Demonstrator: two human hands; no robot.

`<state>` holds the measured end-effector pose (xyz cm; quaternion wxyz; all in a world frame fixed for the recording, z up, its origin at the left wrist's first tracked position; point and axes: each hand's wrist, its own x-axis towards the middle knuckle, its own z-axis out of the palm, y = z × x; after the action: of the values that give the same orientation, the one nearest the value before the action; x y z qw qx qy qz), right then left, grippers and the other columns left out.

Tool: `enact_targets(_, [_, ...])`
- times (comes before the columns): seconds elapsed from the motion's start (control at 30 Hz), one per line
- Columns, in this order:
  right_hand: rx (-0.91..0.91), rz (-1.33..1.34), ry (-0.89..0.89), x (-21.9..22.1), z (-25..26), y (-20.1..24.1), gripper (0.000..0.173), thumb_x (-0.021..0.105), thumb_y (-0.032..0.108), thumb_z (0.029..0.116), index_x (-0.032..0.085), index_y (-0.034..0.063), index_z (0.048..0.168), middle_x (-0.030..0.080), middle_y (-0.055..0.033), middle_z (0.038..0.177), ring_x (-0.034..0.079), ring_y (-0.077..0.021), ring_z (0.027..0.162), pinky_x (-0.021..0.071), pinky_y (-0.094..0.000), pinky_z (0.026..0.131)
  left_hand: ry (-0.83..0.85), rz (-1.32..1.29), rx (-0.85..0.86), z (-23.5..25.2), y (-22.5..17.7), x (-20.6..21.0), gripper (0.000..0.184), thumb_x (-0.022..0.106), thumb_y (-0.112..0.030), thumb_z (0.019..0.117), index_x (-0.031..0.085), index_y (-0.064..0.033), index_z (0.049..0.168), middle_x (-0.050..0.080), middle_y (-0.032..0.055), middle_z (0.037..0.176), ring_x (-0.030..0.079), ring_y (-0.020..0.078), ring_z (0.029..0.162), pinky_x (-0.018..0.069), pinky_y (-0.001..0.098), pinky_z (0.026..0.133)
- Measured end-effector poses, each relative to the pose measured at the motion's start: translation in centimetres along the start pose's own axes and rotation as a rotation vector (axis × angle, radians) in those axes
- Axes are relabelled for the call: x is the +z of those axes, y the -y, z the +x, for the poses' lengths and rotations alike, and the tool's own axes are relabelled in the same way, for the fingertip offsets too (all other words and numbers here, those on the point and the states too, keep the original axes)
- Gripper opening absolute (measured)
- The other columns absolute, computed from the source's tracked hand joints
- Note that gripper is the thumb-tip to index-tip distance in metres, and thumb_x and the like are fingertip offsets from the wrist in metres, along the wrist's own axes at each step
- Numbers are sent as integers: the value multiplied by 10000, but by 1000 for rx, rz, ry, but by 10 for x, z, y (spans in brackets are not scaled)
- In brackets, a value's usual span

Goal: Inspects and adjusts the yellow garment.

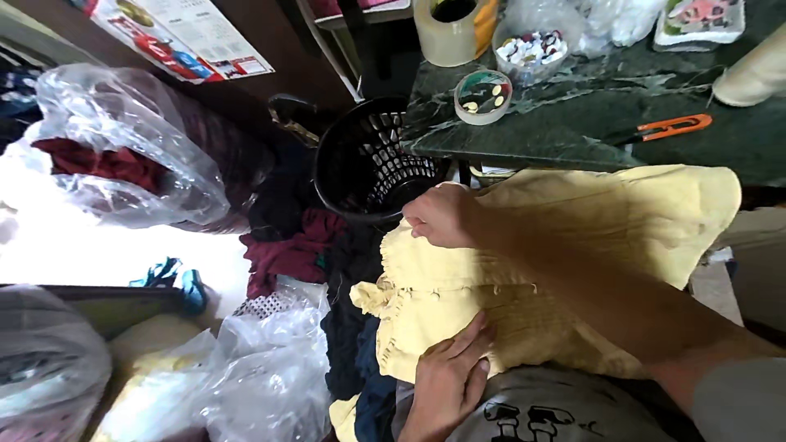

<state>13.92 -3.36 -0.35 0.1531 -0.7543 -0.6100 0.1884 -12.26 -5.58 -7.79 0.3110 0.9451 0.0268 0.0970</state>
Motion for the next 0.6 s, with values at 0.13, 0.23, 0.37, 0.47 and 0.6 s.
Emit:
enact_targets(0.13, [-67,-26,-77,-1,2,8,137,606,165,1017,682,76,1088,720,-115,971,703,-317,940,547,-533,797,58,68,2,2,-3,-4,438,359,-297,1070,667,-237,1375,553,-85,1505,714,100,1059,579,336,799])
enact_targets(0.23, [-78,0,-150,-5,3,10,154,573,169,1040,665,52,1080,706,-130,963,702,-322,935,551,-518,797,77,76,-8,4,-5,-5,429,382,-277,1054,681,-236,1358,556,-94,1500,718,100,1061,585,344,794])
enact_targets(0.37, [113,33,3,-20,2,6,400,692,401,971,667,23,1102,695,-179,985,681,-377,972,532,-592,818,88,50,-13,4,-4,-6,428,380,-285,1063,667,-226,1375,557,-73,1503,712,113,1085,587,353,819])
enact_targets(0.47, [86,64,-11,-9,-3,-9,433,739,413,933,653,49,1151,699,-182,988,677,-385,989,523,-609,845,70,30,-16,4,-4,-4,427,377,-291,1066,670,-220,1370,564,-62,1498,707,115,1108,587,358,837])
enact_targets(0.6, [-103,64,-208,15,-1,-19,112,657,172,969,674,76,914,681,-116,787,695,-328,808,531,-583,705,56,44,-3,4,-4,-3,418,378,-283,1067,682,-230,1348,573,-66,1489,706,112,1103,584,353,824])
